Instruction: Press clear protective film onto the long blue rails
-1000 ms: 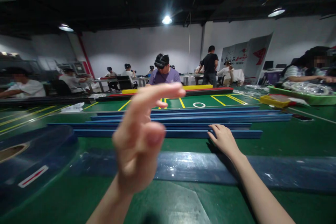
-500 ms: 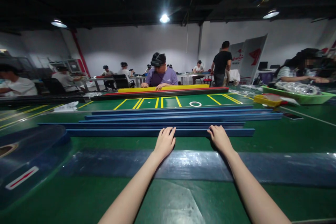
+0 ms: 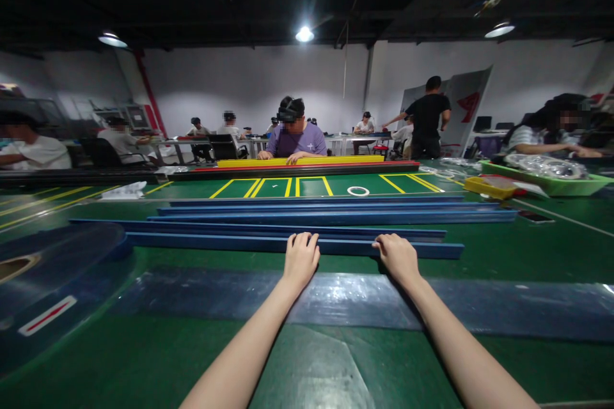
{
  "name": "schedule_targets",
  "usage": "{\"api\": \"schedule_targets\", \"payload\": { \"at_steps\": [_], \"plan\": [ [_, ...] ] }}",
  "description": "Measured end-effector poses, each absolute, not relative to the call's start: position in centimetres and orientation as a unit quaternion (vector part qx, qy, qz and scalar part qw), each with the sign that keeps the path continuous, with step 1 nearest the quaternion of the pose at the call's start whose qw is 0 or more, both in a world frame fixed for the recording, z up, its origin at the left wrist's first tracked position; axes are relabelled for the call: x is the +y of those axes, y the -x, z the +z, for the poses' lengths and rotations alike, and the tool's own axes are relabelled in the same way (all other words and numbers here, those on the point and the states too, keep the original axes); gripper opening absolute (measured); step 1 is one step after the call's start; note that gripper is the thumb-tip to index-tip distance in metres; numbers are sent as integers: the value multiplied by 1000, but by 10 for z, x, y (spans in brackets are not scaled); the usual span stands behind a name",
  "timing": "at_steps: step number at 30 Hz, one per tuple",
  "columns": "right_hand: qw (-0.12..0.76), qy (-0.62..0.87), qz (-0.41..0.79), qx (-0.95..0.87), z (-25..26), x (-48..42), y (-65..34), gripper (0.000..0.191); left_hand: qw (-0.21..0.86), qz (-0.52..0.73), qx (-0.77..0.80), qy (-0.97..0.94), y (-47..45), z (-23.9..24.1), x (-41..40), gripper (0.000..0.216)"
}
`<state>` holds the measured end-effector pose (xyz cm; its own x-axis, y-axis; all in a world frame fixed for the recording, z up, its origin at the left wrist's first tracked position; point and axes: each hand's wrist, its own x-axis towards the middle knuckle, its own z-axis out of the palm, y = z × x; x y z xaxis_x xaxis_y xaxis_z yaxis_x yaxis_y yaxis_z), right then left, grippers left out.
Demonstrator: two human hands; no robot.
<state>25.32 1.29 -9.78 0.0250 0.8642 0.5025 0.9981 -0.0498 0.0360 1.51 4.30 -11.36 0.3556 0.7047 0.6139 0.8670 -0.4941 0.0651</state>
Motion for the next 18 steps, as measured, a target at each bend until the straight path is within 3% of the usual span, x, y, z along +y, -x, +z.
{"api": "schedule_targets", "payload": {
  "at_steps": [5, 12, 18],
  "plan": [
    [193, 638, -196, -719, -101, 12, -227, 26, 138, -278, -436, 845, -13, -116, 44, 26],
    [187, 573, -154, -783, -92, 14, -238, 16, 102, -213, -473, 849, -12, -107, 44, 22],
    [170, 628, -117, -750, -84, 7, -287, 17, 67, -183, -493, 848, -13, -96, 45, 18]
  ]
}}
